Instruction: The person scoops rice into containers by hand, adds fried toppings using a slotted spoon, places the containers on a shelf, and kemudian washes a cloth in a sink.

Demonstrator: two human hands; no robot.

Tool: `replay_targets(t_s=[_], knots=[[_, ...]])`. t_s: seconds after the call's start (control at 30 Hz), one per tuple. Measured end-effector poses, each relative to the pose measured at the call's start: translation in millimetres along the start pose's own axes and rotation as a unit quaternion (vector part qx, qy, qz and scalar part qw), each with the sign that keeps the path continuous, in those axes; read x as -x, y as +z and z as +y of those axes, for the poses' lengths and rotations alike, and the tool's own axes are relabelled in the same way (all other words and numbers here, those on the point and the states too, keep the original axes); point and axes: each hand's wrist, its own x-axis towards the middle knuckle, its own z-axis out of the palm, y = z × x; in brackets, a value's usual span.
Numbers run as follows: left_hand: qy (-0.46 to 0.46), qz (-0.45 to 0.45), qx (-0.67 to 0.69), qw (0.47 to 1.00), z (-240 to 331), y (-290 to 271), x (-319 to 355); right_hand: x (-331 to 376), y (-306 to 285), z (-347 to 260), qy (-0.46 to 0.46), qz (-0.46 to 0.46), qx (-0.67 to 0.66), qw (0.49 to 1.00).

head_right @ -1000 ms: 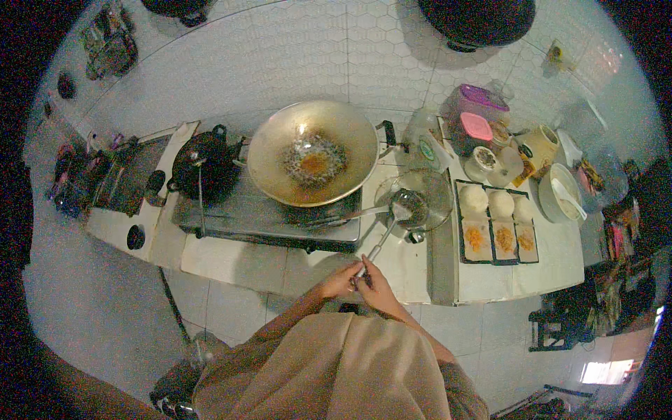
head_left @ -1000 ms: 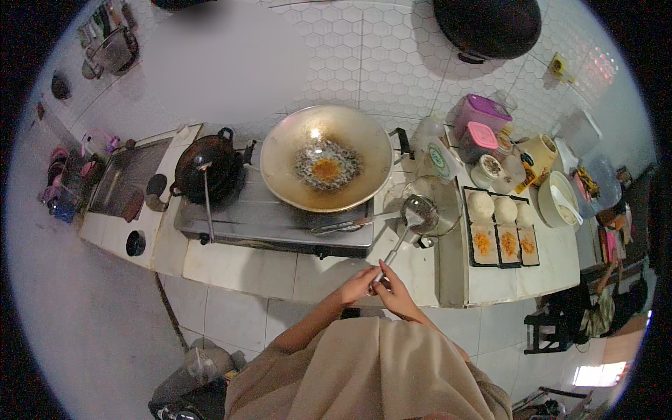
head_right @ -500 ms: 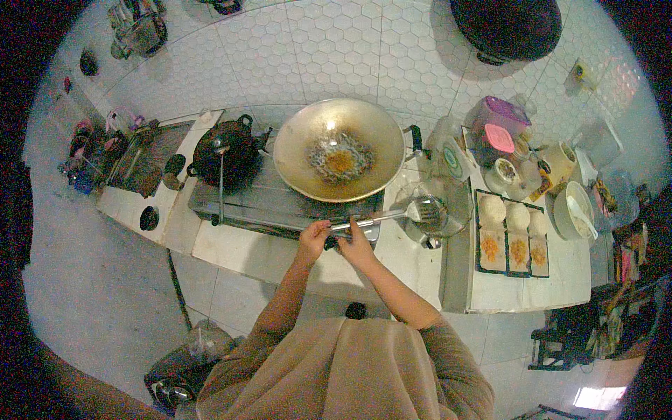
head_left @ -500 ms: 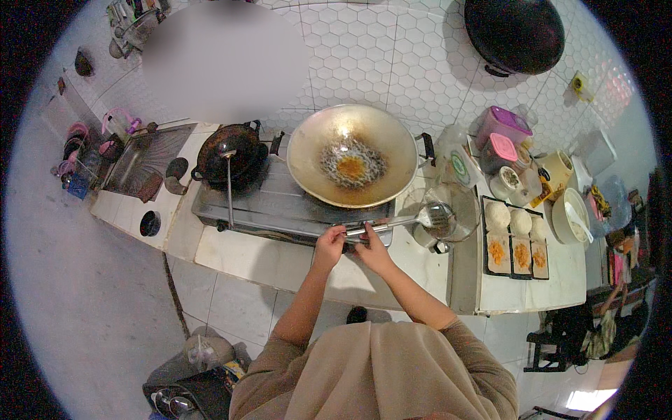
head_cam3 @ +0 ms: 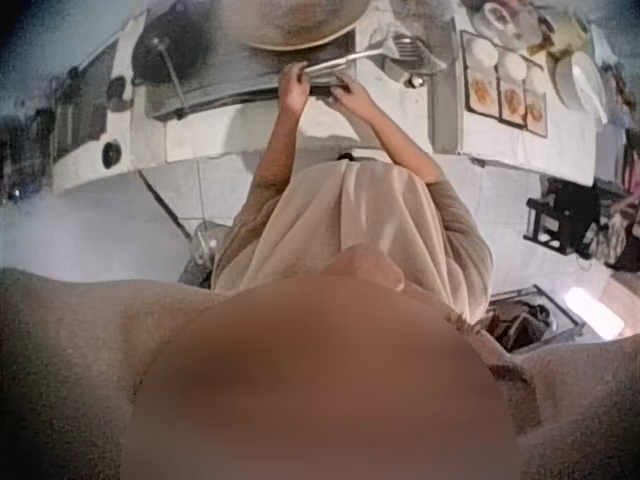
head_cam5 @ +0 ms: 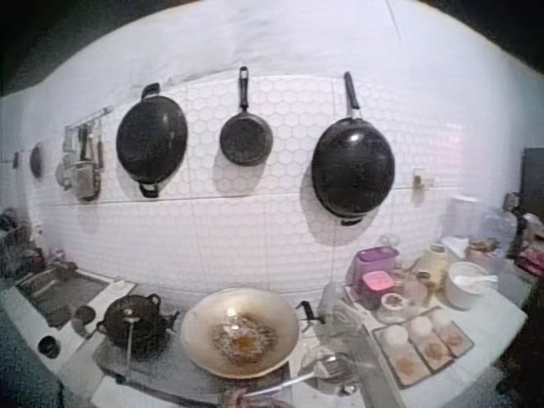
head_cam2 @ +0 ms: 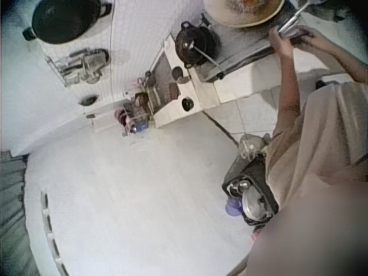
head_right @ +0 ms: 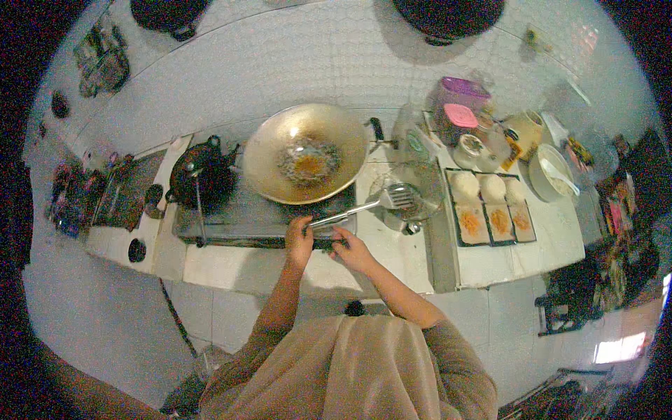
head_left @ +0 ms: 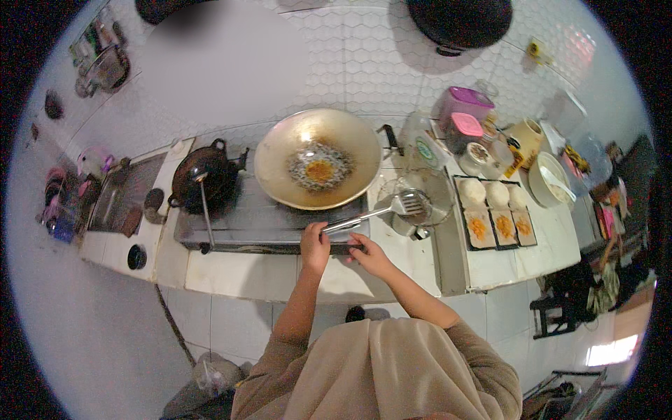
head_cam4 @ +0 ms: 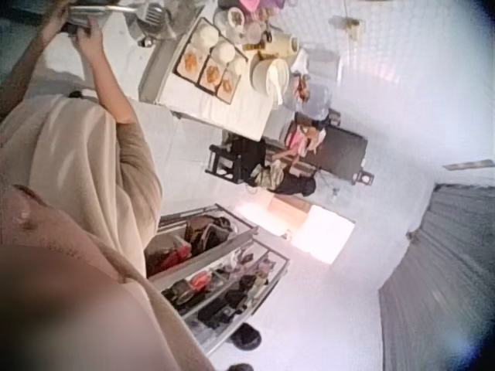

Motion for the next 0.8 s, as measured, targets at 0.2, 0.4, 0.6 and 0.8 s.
replay_targets(t_s=[0.2,0.4,0.6,0.8], knots=[[-0.173,-0.214,0.253,0.928,55,31,20,81,-73,-27,-0.007,0.137,-0.084,0.987],[-0.196,-0.265,0.293,0.897,82,72,17,163,-132,-34,0.011,0.337,-0.141,0.931],[-0.095,-0.232,0.32,0.914,83,97,20,229,-161,-25,0.013,0.44,-0.16,0.884],[0.032,-0.313,0.21,0.926,158,105,44,275,-215,-19,-0.016,0.517,-0.162,0.84]])
